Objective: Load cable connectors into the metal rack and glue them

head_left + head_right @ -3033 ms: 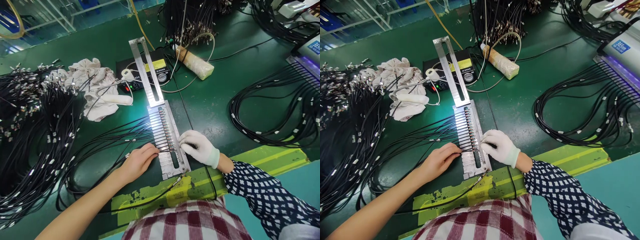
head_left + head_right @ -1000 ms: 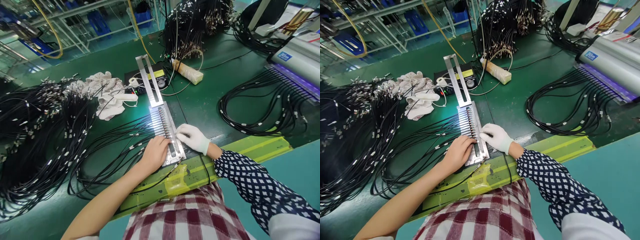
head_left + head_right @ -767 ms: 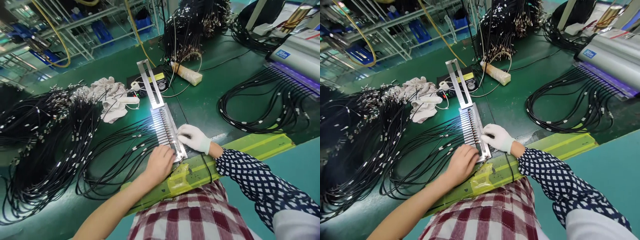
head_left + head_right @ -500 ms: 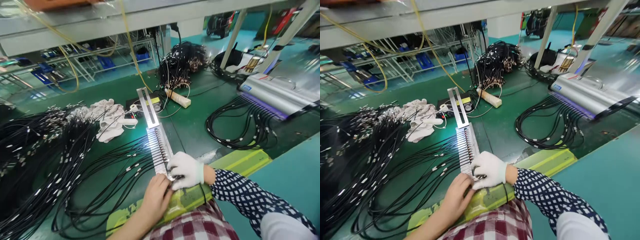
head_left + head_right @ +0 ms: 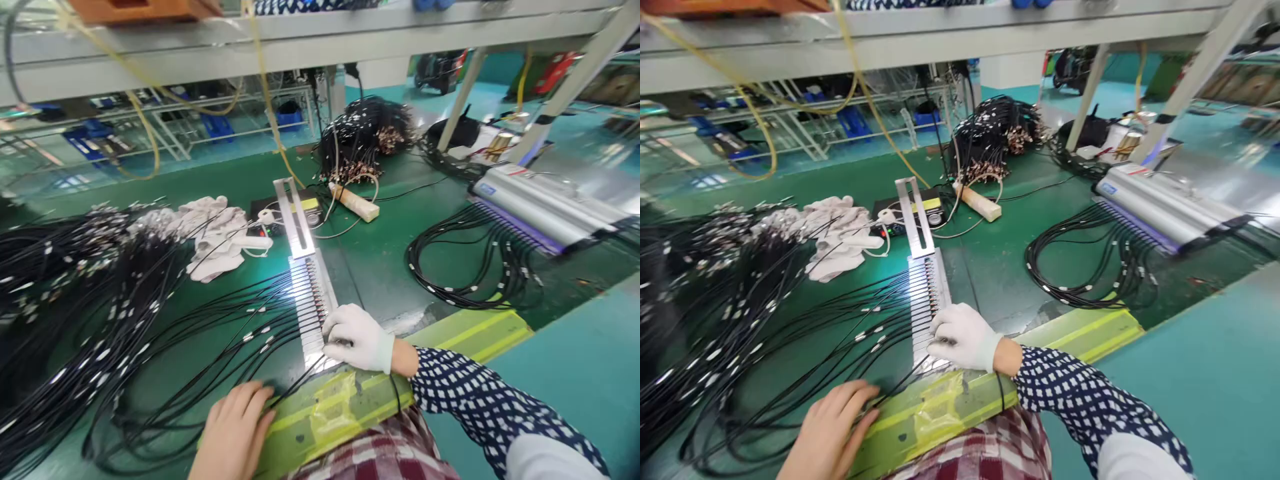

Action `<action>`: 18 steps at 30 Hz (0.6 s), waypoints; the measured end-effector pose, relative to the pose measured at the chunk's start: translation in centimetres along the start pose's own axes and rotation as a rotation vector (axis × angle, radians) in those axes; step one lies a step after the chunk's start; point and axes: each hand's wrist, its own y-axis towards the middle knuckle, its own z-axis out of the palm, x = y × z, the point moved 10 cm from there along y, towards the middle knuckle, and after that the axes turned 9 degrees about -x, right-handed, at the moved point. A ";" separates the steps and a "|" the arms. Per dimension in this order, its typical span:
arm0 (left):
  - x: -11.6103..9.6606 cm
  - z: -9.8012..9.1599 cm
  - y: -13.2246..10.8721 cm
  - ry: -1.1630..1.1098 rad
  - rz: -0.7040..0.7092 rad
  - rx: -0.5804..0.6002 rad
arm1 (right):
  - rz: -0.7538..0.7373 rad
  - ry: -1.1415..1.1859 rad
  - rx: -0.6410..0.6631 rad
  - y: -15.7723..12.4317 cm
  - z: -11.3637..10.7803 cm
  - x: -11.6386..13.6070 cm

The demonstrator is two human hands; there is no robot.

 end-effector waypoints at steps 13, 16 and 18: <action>0.1 2.0 6.5 -0.263 0.071 -0.141 | 0.328 0.175 0.001 0.3 -1.9 -6.6; 1.1 2.6 7.4 -0.231 0.129 -0.087 | 0.390 0.182 0.006 0.3 -1.6 -7.9; 0.9 3.1 7.7 -0.180 0.194 -0.063 | 0.400 0.180 0.008 0.4 -1.5 -8.1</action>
